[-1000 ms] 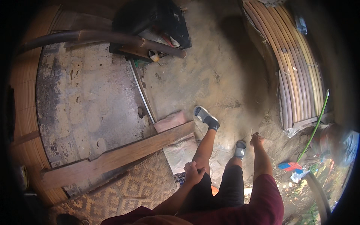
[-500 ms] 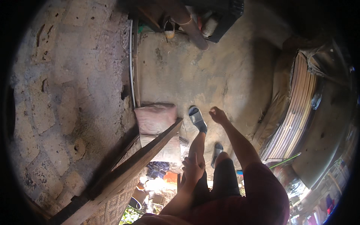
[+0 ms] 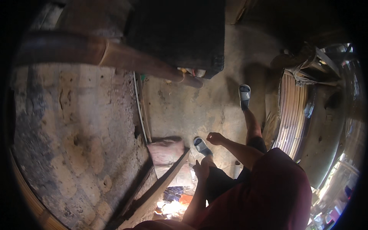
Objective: The person retrieves a long bamboo pole and uses a knife to split it lengthwise into thin strips. They repeatedly position the pole, drive the knife along its length, and separate the resulting strips, placing them on the ground.
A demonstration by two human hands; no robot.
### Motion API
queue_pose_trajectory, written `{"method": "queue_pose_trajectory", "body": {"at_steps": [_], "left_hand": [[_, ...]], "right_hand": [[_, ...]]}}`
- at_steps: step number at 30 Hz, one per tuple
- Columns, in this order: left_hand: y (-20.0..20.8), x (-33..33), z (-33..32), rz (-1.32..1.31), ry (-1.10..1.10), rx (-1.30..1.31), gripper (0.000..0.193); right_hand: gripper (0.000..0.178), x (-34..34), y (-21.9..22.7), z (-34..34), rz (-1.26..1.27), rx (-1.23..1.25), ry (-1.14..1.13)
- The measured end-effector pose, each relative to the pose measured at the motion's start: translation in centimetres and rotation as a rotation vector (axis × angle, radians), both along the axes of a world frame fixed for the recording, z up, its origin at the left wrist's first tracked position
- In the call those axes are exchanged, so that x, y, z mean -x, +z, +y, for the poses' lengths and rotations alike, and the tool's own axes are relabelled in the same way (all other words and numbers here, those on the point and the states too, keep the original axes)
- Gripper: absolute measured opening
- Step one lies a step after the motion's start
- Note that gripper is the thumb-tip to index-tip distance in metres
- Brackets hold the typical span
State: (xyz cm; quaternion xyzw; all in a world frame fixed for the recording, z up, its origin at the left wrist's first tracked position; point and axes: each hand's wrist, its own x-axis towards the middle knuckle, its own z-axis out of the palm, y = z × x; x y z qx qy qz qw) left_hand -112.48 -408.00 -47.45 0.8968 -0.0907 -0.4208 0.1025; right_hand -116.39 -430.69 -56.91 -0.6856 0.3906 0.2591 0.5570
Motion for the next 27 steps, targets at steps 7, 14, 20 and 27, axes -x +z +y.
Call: {"method": "queue_pose_trajectory", "body": {"at_steps": [7,14,20,27], "left_hand": [[7.4,-9.0,-31.0,-0.313,-0.212,0.554,0.056],[9.8,-16.3,-64.3,-0.781,-0.421,0.695,0.05],[6.1,-25.0,-81.1,-0.824,-0.503,0.687,0.053],[2.5,-25.9,-87.6,-0.963,-0.621,0.442,0.062]], "right_hand": [[0.041,8.6,-5.1,-12.1,0.108,-0.031,0.092],[0.036,9.6,-5.3,-33.4,-0.019,0.195,-0.576],[0.037,8.1,-8.7,-51.9,0.109,0.059,-0.671],[0.054,-5.2,-20.2,-71.6,-0.071,0.225,-0.912]]}}
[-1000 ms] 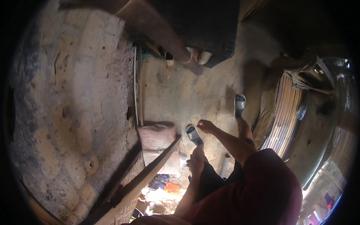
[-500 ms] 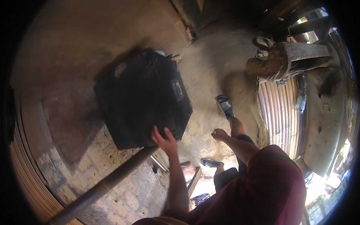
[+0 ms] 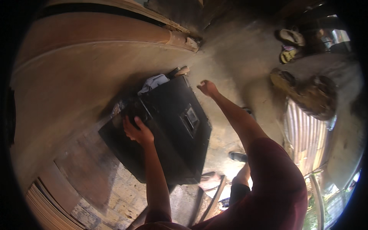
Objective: The person retrieves a long bamboo pole and uses a knife to split it lengthwise into thin strips. They repeatedly position the pole, drive the knife along its length, and separate the resulting strips, placing them on the ground.
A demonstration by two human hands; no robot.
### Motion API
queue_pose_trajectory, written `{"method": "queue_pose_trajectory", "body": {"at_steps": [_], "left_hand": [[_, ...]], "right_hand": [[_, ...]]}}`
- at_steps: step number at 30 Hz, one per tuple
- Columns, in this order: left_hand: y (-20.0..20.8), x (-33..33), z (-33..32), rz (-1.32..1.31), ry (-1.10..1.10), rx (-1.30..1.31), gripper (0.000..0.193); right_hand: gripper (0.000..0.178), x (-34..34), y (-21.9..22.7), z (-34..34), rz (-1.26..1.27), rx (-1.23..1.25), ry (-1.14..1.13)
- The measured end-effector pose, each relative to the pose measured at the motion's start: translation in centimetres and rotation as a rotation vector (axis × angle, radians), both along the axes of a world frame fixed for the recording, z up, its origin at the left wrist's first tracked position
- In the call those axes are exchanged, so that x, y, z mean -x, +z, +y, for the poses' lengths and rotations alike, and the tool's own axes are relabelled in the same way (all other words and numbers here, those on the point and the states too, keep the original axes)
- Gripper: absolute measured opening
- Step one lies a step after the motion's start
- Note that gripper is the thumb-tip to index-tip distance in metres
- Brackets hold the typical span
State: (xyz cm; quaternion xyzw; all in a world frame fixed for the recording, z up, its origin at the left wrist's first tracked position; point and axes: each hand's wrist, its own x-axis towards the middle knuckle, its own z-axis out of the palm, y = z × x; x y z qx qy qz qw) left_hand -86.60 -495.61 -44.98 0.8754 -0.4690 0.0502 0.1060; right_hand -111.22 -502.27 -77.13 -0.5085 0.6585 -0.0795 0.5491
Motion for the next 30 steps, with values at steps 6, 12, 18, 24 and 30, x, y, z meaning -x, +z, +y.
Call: {"method": "queue_pose_trajectory", "body": {"at_steps": [6,12,18,24,30], "left_hand": [[0.0,-1.5,0.0,-0.003,-0.021,-0.053,0.063],[-1.0,-3.1,1.0,-0.164,-0.436,-0.132,0.061],[-0.5,-3.9,1.4,-0.19,-0.42,-0.173,0.07],[-1.2,-2.8,1.0,-0.058,-0.31,-0.125,0.061],[-1.3,-4.8,1.6,-0.209,-0.492,-0.181,0.074]], "right_hand": [[0.059,-12.0,-4.5,-10.3,-0.207,-0.046,-0.093],[0.061,-16.5,-9.0,-11.9,0.101,-0.121,-0.216],[0.06,-18.4,-9.1,-10.3,0.207,0.012,-0.155],[0.055,-18.7,-11.4,-10.4,0.065,-0.03,-0.227],[0.047,-16.1,-12.7,-9.9,-0.222,0.137,-0.413]]}}
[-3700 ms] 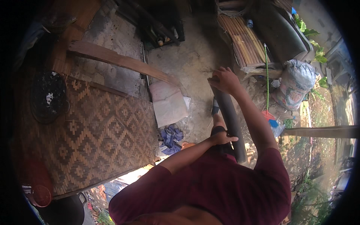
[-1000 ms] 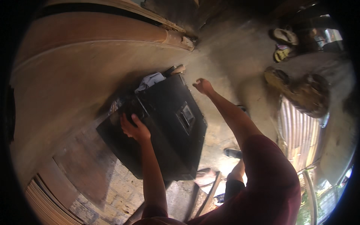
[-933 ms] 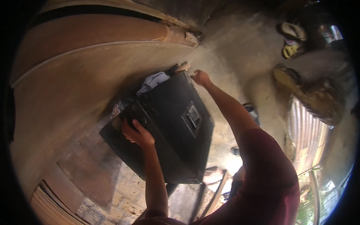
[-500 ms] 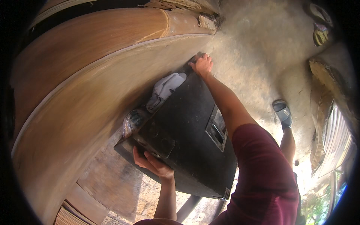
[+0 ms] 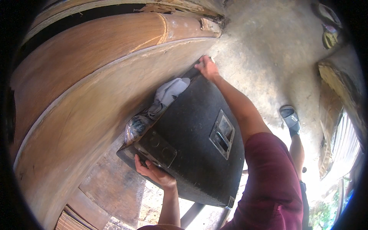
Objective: The person retrieves a long bamboo pole and uses a knife to split it lengthwise into thin strips. They repeatedly position the pole, drive the knife along its length, and separate the resulting strips, placing them on the ground.
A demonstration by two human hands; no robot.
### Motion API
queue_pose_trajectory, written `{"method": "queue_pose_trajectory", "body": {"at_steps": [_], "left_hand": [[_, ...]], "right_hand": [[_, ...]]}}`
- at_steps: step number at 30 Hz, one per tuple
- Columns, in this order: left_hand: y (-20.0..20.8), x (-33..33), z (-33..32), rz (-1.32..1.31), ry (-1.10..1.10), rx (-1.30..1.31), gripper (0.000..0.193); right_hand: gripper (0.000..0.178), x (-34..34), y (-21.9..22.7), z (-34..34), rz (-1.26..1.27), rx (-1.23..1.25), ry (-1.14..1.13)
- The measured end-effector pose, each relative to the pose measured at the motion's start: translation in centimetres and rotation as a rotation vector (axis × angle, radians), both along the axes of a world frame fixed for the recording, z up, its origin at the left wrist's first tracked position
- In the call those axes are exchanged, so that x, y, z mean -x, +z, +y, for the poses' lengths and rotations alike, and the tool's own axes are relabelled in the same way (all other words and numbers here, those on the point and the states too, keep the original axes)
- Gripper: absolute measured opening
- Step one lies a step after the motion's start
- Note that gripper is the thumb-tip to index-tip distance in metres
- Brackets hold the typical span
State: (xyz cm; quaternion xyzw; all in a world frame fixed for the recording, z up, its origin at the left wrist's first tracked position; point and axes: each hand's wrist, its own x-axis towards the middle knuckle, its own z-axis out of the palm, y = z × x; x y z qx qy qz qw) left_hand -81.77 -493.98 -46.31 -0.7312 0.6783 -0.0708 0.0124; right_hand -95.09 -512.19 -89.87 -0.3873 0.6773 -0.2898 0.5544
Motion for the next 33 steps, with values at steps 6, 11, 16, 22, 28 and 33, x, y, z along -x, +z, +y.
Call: {"method": "queue_pose_trajectory", "body": {"at_steps": [6,11,16,22,28,33], "left_hand": [[0.7,2.0,-1.4,0.069,-0.05,0.054,0.06],[1.8,4.0,-1.5,0.177,0.553,0.07,0.062],[0.5,4.4,-2.0,0.093,0.62,0.018,0.064],[1.4,2.1,-3.1,0.002,0.605,-0.083,0.066],[8.7,9.0,-3.8,0.57,0.675,-0.61,0.066],[11.3,29.6,8.6,0.768,0.133,-1.339,0.066]], "right_hand": [[0.044,14.3,1.6,1.1,-0.255,-0.013,-0.403],[0.029,24.3,10.6,8.8,-0.512,-0.003,-0.266],[0.048,32.3,23.6,18.6,-0.646,-0.503,-0.413],[0.03,41.9,41.3,32.7,-0.614,-0.713,-0.567],[0.022,43.2,56.1,50.6,-0.875,-0.582,-0.806],[0.019,36.8,60.8,60.7,-1.159,-0.228,-0.966]]}}
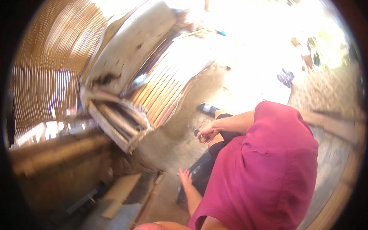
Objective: The person retrieves a long bamboo pole and uses a knife to split it lengthwise into thin strips. They repeatedly position the pole, drive the knife along its length, and separate the resulting strips, placing them on the ground.
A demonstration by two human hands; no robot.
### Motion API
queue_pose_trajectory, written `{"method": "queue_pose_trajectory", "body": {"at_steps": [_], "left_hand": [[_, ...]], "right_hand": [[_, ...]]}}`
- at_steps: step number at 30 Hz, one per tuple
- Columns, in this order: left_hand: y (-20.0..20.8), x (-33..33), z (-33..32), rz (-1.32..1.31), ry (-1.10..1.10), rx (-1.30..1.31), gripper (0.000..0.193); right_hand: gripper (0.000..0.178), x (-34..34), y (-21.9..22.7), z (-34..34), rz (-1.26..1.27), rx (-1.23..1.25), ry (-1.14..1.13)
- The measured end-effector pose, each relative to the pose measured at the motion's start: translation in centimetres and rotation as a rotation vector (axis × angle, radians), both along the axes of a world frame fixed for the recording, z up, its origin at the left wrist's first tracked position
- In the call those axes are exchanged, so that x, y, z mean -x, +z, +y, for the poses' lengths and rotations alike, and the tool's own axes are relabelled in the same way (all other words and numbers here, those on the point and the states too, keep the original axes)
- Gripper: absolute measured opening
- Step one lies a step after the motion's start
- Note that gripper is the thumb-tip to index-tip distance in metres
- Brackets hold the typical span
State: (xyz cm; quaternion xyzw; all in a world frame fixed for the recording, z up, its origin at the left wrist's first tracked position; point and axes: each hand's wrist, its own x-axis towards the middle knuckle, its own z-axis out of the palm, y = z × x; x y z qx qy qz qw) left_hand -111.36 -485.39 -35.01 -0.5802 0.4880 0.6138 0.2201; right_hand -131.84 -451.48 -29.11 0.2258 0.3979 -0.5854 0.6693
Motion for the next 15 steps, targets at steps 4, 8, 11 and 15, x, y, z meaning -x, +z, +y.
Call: {"method": "queue_pose_trajectory", "body": {"at_steps": [4,8,11,15], "left_hand": [[5.3,14.7,16.9,0.068,-0.349,-0.46,0.078],[6.8,21.9,29.5,0.177,-0.527,-0.858,0.062],[12.9,23.9,41.0,0.148,-0.616,-0.542,0.044],[13.3,27.3,51.5,0.012,-0.884,-0.71,0.032]], "right_hand": [[0.034,-2.0,3.7,5.3,0.097,0.022,-0.343],[0.059,-2.4,7.7,13.2,0.217,-0.026,-0.695],[0.063,-2.0,6.7,20.2,0.348,-0.066,-0.8],[0.064,-2.4,7.8,30.8,0.492,-0.181,-0.849]]}}
